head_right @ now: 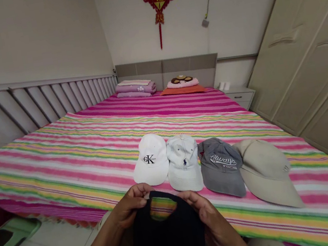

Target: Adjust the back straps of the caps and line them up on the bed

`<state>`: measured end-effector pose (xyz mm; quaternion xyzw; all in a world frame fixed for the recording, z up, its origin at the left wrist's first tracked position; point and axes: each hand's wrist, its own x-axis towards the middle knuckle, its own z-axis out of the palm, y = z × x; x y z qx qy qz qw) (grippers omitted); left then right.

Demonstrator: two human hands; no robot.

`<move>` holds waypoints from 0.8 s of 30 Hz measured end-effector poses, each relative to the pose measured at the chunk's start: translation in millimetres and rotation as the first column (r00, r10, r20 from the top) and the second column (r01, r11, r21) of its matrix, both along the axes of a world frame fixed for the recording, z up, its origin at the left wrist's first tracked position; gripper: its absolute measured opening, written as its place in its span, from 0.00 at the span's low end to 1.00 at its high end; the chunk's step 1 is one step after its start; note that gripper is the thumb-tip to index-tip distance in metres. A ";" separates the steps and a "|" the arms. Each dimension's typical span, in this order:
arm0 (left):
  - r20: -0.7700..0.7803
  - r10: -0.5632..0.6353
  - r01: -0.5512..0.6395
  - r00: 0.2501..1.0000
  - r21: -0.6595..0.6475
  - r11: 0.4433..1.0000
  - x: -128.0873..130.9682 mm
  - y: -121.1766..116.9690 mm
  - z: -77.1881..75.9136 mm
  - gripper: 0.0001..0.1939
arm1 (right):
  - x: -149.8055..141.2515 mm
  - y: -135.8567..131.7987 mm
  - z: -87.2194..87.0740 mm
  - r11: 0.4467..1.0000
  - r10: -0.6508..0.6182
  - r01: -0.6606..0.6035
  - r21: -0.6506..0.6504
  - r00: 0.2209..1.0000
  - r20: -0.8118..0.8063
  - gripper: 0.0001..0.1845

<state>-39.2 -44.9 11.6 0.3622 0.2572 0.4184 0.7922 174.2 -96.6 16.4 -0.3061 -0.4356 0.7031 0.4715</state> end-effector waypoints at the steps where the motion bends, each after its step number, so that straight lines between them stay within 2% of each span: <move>1: -0.037 -0.027 0.027 0.999 0.012 1.000 1.5 -1.0 2.8 0.16 | -0.5 2.1 1.7 1.000 0.008 -0.009 0.007 1.000 0.030 0.31; 4: -0.128 -0.120 0.126 0.985 0.040 0.991 6.3 -5.8 11.8 0.17 | -7.1 9.1 4.1 1.000 0.003 -0.002 -0.006 0.977 0.212 0.24; 6: -0.121 -0.126 0.130 0.985 0.028 0.991 7.8 -8.6 16.3 0.15 | -12.9 11.6 4.3 1.000 -0.019 0.026 -0.018 0.959 0.282 0.18; 8: -0.063 -0.124 0.123 0.990 -0.018 0.992 7.4 -10.0 17.9 0.16 | -17.1 11.2 4.3 0.997 -0.060 0.070 -0.027 0.965 0.256 0.17; 11: 0.004 -0.192 0.192 0.981 -0.072 0.979 6.7 -10.0 15.1 0.18 | -19.2 8.4 4.5 0.991 -0.115 0.124 -0.041 0.976 0.182 0.17; 14: -0.021 -0.232 0.229 0.972 -0.107 0.968 9.2 -10.8 10.0 0.15 | -18.9 7.3 3.8 0.989 -0.134 0.142 -0.042 0.978 0.157 0.17; 18: -0.061 -0.232 0.219 0.971 -0.162 0.962 15.6 -14.1 8.9 0.08 | -20.0 8.4 3.5 0.987 -0.147 0.154 -0.040 0.978 0.147 0.17; 24: -0.057 -0.160 0.149 0.985 -0.170 0.974 22.8 -16.2 10.0 0.07 | -24.1 7.2 5.3 0.988 -0.149 0.154 -0.017 0.977 0.153 0.16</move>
